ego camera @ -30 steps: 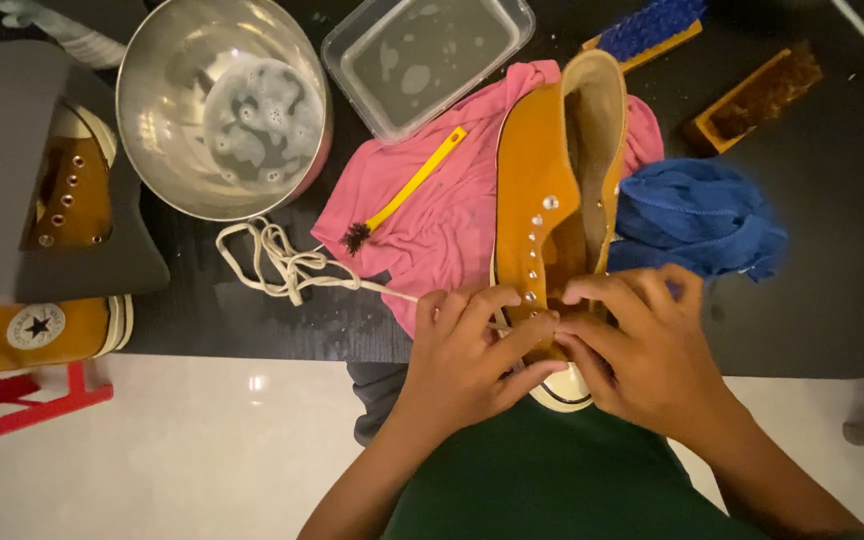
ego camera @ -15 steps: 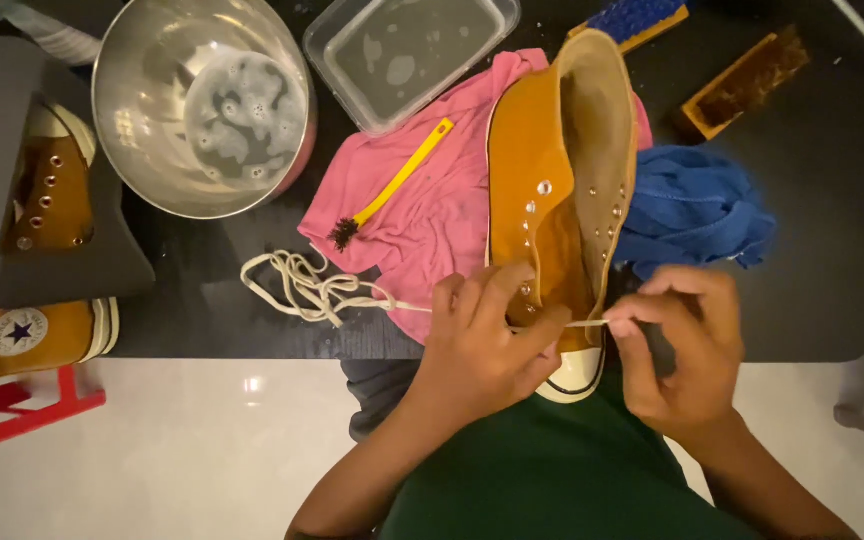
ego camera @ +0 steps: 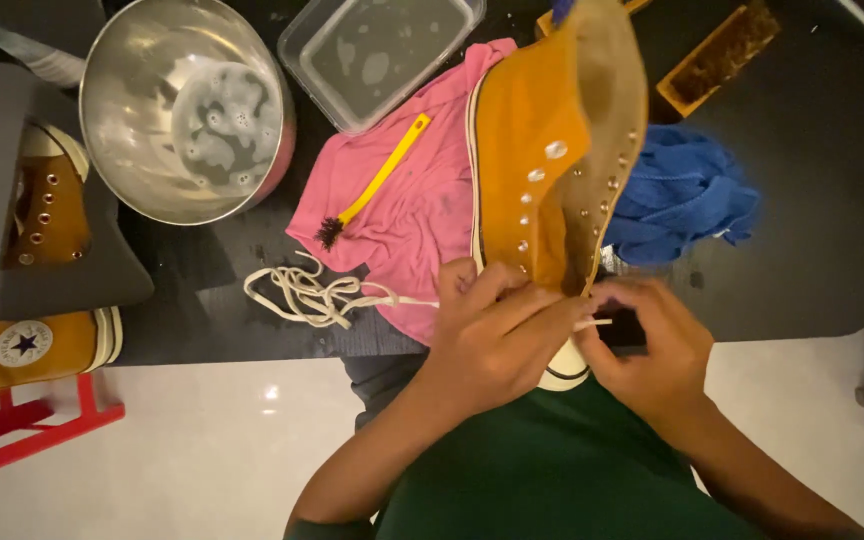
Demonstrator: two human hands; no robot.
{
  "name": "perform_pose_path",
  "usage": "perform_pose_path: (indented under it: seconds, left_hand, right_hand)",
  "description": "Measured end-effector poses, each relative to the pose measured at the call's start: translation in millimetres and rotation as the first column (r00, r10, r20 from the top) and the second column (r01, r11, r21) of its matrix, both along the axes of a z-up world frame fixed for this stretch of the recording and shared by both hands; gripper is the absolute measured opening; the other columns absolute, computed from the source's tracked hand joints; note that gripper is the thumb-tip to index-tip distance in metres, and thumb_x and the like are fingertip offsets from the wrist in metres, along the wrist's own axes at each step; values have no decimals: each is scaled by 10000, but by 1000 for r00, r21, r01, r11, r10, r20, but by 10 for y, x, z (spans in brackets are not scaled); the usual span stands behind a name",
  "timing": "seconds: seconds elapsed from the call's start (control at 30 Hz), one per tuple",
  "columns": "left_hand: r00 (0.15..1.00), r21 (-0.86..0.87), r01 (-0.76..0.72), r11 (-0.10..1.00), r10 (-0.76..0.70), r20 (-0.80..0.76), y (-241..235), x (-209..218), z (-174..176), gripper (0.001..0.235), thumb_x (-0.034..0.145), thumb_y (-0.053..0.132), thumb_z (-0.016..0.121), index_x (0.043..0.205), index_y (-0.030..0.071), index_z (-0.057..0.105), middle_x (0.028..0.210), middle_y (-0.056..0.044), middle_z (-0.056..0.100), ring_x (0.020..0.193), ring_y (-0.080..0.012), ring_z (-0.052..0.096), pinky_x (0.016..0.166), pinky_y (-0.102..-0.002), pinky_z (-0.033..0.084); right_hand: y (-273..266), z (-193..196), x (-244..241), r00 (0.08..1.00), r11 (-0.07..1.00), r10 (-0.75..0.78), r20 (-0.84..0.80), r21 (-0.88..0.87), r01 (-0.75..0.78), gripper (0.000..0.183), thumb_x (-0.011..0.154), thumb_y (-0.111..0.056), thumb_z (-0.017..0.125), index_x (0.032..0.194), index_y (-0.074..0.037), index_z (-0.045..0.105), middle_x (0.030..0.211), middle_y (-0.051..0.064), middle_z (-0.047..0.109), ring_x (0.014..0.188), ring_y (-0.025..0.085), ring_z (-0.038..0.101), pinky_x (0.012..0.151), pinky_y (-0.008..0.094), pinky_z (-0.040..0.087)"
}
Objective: The person laces a tan high-top sneaker by threading white laces through the eyelets in a crisscross pattern. The shoe is placed on a pink cloth on a table, and the person pulls the laces tight as they work up the shoe.
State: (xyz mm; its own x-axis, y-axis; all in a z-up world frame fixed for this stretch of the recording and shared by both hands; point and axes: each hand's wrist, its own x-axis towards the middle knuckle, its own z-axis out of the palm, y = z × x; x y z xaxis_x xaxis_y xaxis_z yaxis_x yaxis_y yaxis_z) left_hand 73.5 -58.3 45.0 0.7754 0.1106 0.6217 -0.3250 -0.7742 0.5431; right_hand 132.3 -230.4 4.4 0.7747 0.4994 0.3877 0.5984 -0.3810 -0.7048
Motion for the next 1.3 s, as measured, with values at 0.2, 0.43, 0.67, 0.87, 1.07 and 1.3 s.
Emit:
perform_pose_path:
  seconds: [0.2,0.43,0.67,0.87,1.07,1.3]
  left_hand:
    - [983,68,45,997,-32,-178,85,-44,152,113,974,125,643,991,111,754,723,-79,582,743,-279,550,737,-447,385]
    - [978,221,26,975,21,-207,-23,-169,-147,212,1072,221,483,1081,157,685,812,-33,519,801,-239,504,841,-440,349]
    - [975,315,10,949,61,-212,-6,-202,-90,119,991,145,618,907,122,700,850,-54,545,839,-265,547,879,-514,400]
    - [977,345,-9,939,82,-196,-20,-194,-91,121,978,111,608,921,115,715,844,-58,534,847,-265,555,887,-519,447]
    - [961,272,71,960,6,-275,6,-240,-190,211,1021,152,522,976,64,708,861,-94,539,869,-296,562,903,-517,476]
    - [980,171,68,983,-34,-197,67,-204,-222,70,979,51,668,1001,63,733,904,-94,613,874,-273,603,905,-455,495]
  right_hand:
    - [138,30,-98,981,998,0,193,65,-13,68,849,5,791,907,-4,757,839,118,724,738,283,711,721,378,602]
    - [83,-58,-57,998,975,-41,-50,217,50,79,850,-6,819,858,-16,742,793,86,732,713,263,728,679,362,581]
    - [84,-49,-59,975,960,13,-220,275,49,136,854,-52,838,830,-20,709,766,98,715,717,245,720,655,339,569]
    - [95,-33,-43,969,951,61,-240,309,17,113,829,-2,838,848,-6,727,785,111,727,708,225,708,651,342,570]
    - [94,-46,-35,974,943,90,-207,333,-16,126,831,-14,850,871,0,731,822,117,741,701,229,702,655,341,562]
    - [69,-52,14,969,939,157,-192,333,-86,145,800,19,860,895,19,751,856,135,749,741,258,722,685,371,573]
